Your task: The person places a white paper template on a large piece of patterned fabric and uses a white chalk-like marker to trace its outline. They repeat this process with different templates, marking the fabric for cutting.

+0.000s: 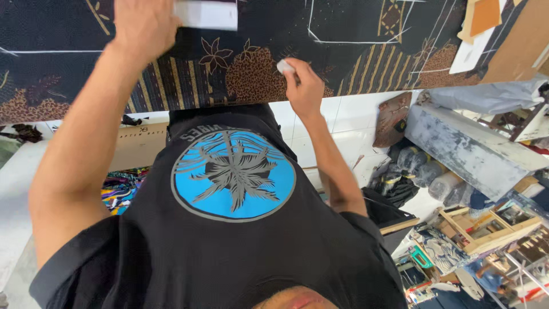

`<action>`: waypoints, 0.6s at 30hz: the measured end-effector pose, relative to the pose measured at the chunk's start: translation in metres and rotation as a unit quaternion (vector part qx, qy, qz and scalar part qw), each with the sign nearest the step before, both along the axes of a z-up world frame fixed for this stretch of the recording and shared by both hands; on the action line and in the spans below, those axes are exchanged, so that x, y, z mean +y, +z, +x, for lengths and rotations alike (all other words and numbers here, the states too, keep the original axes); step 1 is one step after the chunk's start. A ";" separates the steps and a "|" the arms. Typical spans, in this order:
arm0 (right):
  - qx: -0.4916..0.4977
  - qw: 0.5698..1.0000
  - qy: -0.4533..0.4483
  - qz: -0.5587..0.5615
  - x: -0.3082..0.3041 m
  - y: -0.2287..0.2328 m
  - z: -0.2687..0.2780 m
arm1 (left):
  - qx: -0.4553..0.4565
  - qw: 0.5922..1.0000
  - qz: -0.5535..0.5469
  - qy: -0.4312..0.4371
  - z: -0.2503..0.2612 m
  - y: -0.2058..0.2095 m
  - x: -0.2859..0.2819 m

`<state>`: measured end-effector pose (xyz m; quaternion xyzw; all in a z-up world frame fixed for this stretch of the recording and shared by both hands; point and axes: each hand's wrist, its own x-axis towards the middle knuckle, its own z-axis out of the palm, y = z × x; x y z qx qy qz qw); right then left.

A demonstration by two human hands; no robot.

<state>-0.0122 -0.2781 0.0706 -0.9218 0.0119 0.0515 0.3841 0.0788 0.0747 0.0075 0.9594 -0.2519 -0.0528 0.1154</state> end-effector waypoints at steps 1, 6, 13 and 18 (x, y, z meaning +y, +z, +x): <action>0.022 0.999 -0.018 0.046 -0.002 -0.004 -0.011 | -0.026 0.999 -0.036 -0.002 -0.008 0.005 0.000; 0.210 0.907 -0.153 0.331 -0.005 -0.040 -0.043 | 0.159 0.956 -0.246 -0.015 -0.070 0.036 -0.017; 0.257 0.910 -0.064 0.318 0.008 -0.048 -0.038 | 0.306 0.869 -0.370 0.122 -0.096 0.061 -0.030; 0.236 0.938 0.037 0.251 0.036 -0.033 -0.014 | 0.325 0.858 -0.371 0.145 -0.089 0.067 -0.031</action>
